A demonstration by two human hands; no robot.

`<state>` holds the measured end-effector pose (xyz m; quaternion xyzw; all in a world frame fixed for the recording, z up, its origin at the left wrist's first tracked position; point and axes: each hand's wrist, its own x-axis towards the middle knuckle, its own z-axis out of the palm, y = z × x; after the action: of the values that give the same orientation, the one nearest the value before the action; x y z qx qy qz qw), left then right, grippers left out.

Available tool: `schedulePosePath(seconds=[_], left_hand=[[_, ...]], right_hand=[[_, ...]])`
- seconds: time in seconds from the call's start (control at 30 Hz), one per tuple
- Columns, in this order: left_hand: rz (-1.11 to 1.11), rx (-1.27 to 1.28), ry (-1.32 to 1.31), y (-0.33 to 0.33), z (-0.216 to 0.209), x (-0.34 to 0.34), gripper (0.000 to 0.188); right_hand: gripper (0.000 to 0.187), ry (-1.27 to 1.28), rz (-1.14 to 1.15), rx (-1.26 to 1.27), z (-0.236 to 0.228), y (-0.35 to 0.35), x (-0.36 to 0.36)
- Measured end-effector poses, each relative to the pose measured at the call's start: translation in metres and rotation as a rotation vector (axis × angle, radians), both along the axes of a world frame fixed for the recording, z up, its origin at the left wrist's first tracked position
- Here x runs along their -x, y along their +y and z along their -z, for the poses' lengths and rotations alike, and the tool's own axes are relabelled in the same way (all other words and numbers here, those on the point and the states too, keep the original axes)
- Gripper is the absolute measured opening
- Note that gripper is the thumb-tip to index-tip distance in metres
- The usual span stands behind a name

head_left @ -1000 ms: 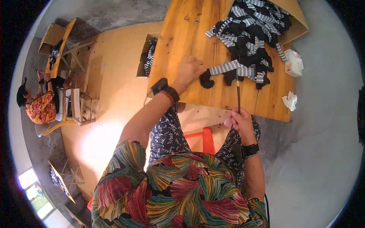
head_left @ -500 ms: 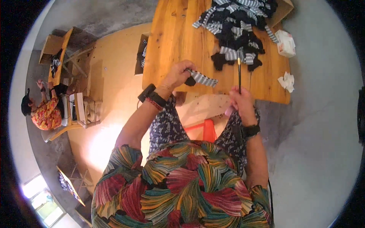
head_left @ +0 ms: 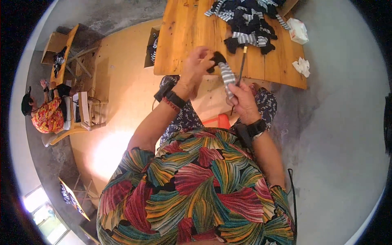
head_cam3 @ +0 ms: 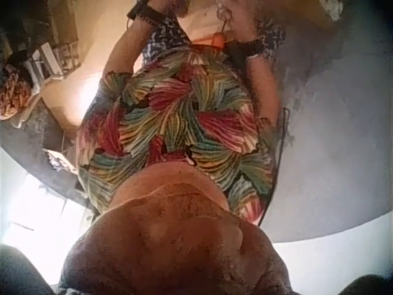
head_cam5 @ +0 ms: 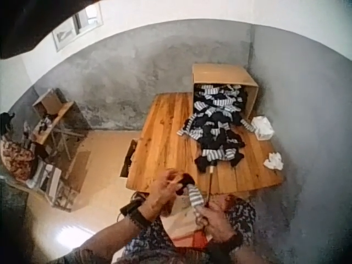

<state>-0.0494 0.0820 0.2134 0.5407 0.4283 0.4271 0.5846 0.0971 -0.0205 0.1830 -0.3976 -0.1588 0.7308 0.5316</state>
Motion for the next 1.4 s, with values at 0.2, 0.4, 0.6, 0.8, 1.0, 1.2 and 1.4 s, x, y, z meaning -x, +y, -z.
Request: schedulePosePath(seconds=[0.2,0.4,0.6,0.8,1.0,1.2,1.4], left_hand=[[0.16,0.507,-0.176,-0.055,0.025,0.012,0.018],[-0.021,0.422,-0.314,-0.062,0.042,0.008,0.011],[-0.018,0.531,-0.36,-0.048,0.036,0.019,0.008],[0.049,0.516,-0.253,-0.038,0.038,0.03,0.01],[0.105,0.529,-0.328,-0.045,0.042,0.026,0.01],[0.209,0.715,-0.562,-0.054,0.027,0.03,0.012],[0.125,0.307,-0.462,-0.069,0.038,0.019,0.014]], right_hand=[[0.006,0.083,0.12,-0.008,0.003,0.007,0.017],[0.008,-0.006,0.095,0.036,0.005,0.004,0.033],[0.007,-0.12,-0.032,0.042,0.001,0.004,0.031],[0.015,-1.067,0.096,-0.449,-0.029,0.002,0.023],[0.019,-1.102,-0.085,-0.687,-0.031,-0.004,0.034],[0.015,-0.86,0.061,-0.419,-0.018,-0.005,0.035],[0.011,-0.492,0.084,0.002,-0.011,-0.006,0.027]])
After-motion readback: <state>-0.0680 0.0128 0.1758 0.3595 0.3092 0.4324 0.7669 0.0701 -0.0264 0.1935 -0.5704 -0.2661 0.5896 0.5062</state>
